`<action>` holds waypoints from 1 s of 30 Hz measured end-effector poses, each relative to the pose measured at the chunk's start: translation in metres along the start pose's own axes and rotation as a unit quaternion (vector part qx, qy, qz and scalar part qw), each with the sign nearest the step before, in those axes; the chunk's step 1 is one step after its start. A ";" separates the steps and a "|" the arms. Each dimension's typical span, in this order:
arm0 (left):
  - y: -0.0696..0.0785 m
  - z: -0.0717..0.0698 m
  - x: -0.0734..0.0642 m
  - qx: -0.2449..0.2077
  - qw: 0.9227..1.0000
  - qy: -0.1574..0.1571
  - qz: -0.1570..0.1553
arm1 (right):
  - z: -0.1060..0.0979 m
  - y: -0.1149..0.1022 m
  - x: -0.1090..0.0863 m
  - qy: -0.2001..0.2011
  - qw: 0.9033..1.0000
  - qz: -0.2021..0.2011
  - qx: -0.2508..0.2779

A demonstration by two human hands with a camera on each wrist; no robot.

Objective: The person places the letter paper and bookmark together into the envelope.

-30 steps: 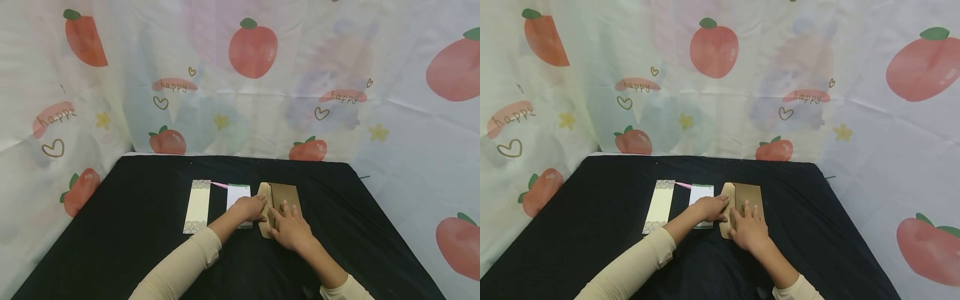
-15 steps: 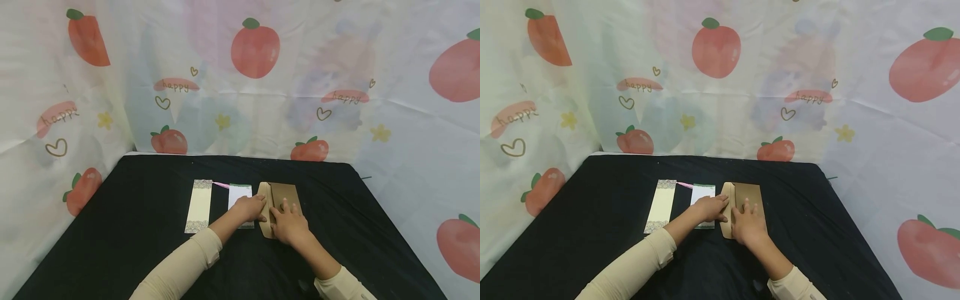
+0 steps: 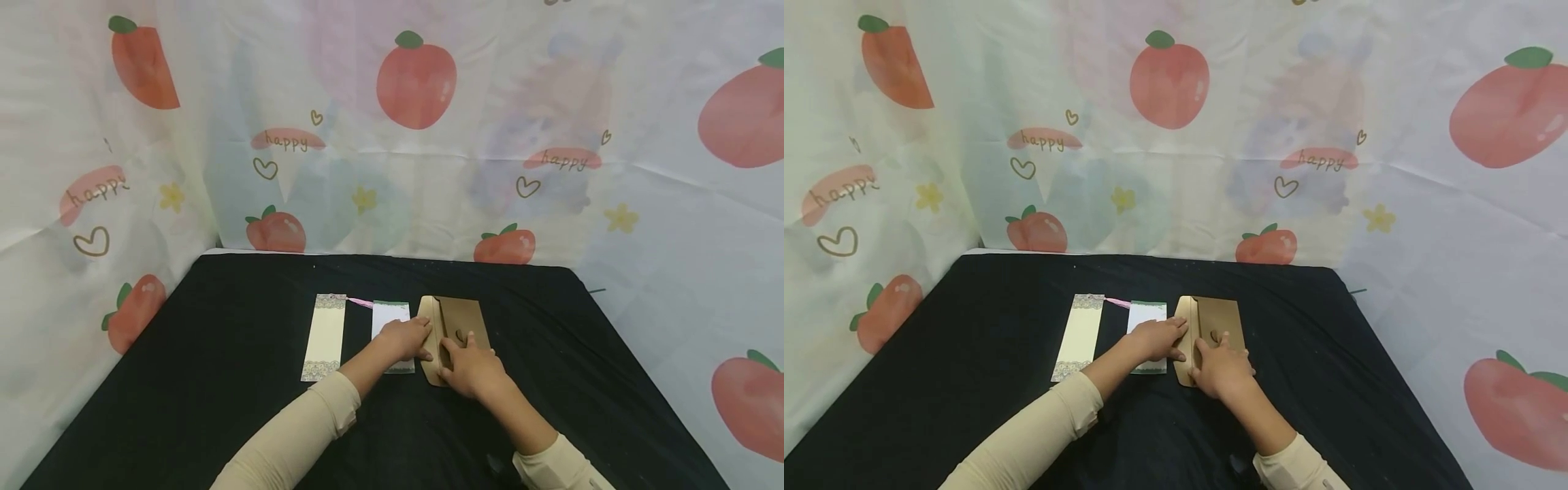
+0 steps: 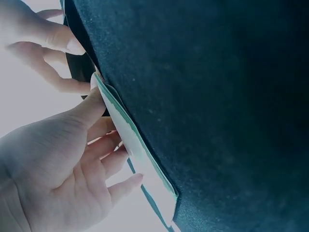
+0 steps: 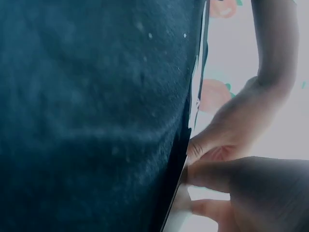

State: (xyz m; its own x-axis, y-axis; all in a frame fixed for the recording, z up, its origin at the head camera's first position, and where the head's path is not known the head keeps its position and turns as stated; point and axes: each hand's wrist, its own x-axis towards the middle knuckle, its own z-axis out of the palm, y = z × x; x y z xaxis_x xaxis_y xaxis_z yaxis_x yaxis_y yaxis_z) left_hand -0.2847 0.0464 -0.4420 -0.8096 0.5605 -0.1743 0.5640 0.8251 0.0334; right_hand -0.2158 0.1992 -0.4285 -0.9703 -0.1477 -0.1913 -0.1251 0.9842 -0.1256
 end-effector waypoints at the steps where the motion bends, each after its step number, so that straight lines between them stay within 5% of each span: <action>1: -0.001 0.000 0.000 -0.002 1.000 0.000 -0.001 | 0.000 0.001 0.000 0.001 1.000 -0.001 0.003; 30: -0.002 0.000 0.000 -0.007 1.000 -0.002 -0.006 | -0.002 0.002 0.003 0.024 0.999 0.010 0.039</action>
State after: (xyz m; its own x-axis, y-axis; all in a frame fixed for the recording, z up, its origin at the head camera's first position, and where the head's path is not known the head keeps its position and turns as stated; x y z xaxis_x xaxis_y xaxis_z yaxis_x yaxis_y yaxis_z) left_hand -0.2862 0.0449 -0.4422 -0.8152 0.5507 -0.1792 0.5525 0.8323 0.0446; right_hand -0.2195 0.2012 -0.4272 -0.9815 -0.1208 -0.1487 -0.0902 0.9761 -0.1976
